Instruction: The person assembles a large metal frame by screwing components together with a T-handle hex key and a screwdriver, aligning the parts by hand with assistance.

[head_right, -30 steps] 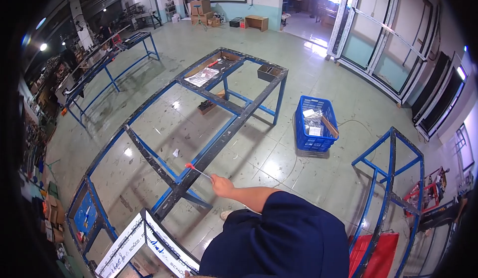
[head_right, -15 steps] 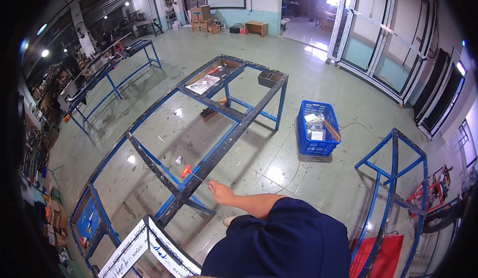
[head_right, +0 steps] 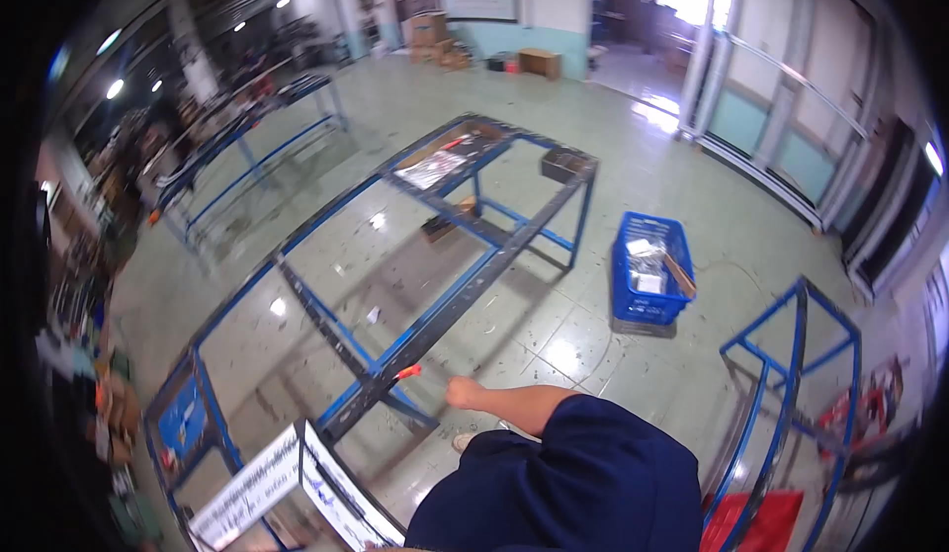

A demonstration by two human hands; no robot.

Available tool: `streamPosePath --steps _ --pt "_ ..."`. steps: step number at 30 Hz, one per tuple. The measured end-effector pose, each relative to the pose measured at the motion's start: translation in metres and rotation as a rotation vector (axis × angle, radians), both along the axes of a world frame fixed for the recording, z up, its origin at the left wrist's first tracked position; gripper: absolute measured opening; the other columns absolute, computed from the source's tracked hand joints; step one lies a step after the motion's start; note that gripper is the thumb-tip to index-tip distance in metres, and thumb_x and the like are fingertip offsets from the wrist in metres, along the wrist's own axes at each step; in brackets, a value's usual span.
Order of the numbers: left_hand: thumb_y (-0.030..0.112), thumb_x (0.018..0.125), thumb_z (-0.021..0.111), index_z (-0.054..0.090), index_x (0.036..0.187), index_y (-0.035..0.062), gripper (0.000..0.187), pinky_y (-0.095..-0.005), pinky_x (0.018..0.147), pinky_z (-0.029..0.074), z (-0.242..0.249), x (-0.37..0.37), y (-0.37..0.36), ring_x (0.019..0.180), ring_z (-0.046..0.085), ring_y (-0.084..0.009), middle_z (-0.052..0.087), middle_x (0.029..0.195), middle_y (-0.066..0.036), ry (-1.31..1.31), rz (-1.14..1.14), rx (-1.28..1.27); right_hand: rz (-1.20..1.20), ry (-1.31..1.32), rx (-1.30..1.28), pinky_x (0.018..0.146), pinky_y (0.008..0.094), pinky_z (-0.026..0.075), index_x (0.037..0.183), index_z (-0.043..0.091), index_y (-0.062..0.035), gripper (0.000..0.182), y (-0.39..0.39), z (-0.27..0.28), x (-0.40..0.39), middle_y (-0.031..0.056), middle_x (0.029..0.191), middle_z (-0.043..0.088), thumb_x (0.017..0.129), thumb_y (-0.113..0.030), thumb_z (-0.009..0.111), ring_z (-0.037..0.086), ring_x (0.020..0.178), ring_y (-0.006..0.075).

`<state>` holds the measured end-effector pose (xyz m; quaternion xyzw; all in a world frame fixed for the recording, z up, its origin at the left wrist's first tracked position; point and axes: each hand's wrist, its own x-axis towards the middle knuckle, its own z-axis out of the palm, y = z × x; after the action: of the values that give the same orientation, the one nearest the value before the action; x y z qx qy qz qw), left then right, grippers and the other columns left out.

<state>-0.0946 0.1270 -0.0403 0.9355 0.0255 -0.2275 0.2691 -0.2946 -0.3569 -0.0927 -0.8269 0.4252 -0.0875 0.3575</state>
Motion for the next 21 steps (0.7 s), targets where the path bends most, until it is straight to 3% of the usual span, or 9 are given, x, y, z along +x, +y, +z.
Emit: streamPosePath --steps 1,3,4,5,6,10,11,19,21 --pt "0.056 0.101 0.053 0.054 0.14 -0.0096 0.076 -0.0463 0.103 0.049 -0.009 0.0 0.01 0.125 0.06 -0.0406 0.061 0.133 -0.033 -0.02 -0.008 -0.09 0.092 0.095 0.005 0.081 0.0576 0.052 0.084 0.069 0.003 0.028 0.007 0.009 -0.01 0.0294 0.096 0.069 0.089 -0.019 0.053 0.068 0.093 0.0437" --pt "0.026 0.1 0.06 0.059 0.137 -0.0025 0.047 -0.0477 0.082 0.053 -0.061 0.014 0.034 0.098 0.065 -0.0363 0.066 0.124 -0.026 -0.075 -0.031 -0.166 0.227 0.205 -0.017 0.075 0.0554 0.054 0.068 0.069 0.0007 0.026 0.002 -0.024 -0.024 0.0269 0.087 0.07 0.083 -0.017 0.056 0.068 0.086 0.0424" --pt "0.021 0.098 0.06 0.046 0.151 0.0028 0.057 -0.043 0.086 0.055 -0.051 0.008 0.031 0.108 0.066 -0.0382 0.059 0.141 -0.021 0.15 0.129 -0.363 0.405 0.171 -0.261 0.074 0.0538 0.054 0.071 0.071 -0.0007 0.027 -0.004 -0.075 -0.044 0.0247 0.083 0.069 0.085 -0.018 0.055 0.067 0.083 0.0427" --pt "0.017 0.087 0.078 0.051 0.136 -0.0083 0.061 -0.04 0.101 0.048 -0.053 0.001 0.025 0.113 0.063 -0.0296 0.065 0.127 -0.02 -0.031 0.258 -0.533 0.374 0.25 -0.211 0.075 0.0524 0.054 0.075 0.073 -0.0024 0.028 -0.001 -0.077 -0.059 0.022 0.08 0.068 0.086 -0.02 0.054 0.066 0.08 0.0427" --pt "0.015 0.088 0.077 0.054 0.129 -0.0093 0.053 -0.04 0.096 0.049 -0.041 -0.007 0.02 0.109 0.064 -0.0286 0.068 0.121 -0.019 -0.009 0.278 -0.625 0.434 0.473 -0.034 0.093 0.0529 0.053 0.092 0.075 0.0012 0.031 -0.007 -0.088 -0.073 0.0302 0.104 0.07 0.088 -0.022 0.053 0.069 0.101 0.0444" --pt "0.01 0.086 0.075 0.056 0.127 -0.0061 0.048 -0.0395 0.094 0.05 0.022 -0.028 -0.009 0.104 0.065 -0.0269 0.069 0.116 -0.018 -0.021 0.322 -0.473 0.282 0.768 0.171 0.099 0.0478 0.053 0.113 0.075 -0.0036 0.036 -0.004 -0.048 -0.128 0.0224 0.123 0.07 0.091 -0.019 0.051 0.067 0.117 0.0382" --pt "0.01 0.085 0.074 0.056 0.127 -0.0048 0.048 -0.0387 0.093 0.05 -0.01 -0.02 0.003 0.103 0.065 -0.0261 0.069 0.114 -0.017 -0.03 0.316 -0.443 0.281 0.817 0.184 0.099 0.047 0.053 0.115 0.075 -0.0045 0.037 -0.007 -0.045 -0.139 0.0215 0.125 0.069 0.091 -0.019 0.051 0.066 0.118 0.0375" --pt "0.011 0.083 0.073 0.055 0.129 -0.0054 0.052 -0.04 0.095 0.05 0.027 -0.021 -0.007 0.106 0.064 -0.0277 0.067 0.117 -0.02 0.034 0.278 -0.449 0.264 0.772 0.108 0.099 0.0481 0.053 0.109 0.076 -0.0015 0.035 -0.023 -0.05 -0.142 0.0245 0.119 0.07 0.09 -0.02 0.052 0.068 0.115 0.038" --pt "0.02 0.084 0.075 0.054 0.135 -0.0049 0.06 -0.0425 0.103 0.048 0.051 -0.027 -0.016 0.119 0.063 -0.0341 0.067 0.125 -0.025 -0.033 0.213 -0.233 0.286 0.73 0.106 0.098 0.0483 0.053 0.105 0.076 -0.0007 0.034 -0.024 -0.055 -0.124 0.0256 0.116 0.071 0.09 -0.02 0.053 0.068 0.113 0.0388"
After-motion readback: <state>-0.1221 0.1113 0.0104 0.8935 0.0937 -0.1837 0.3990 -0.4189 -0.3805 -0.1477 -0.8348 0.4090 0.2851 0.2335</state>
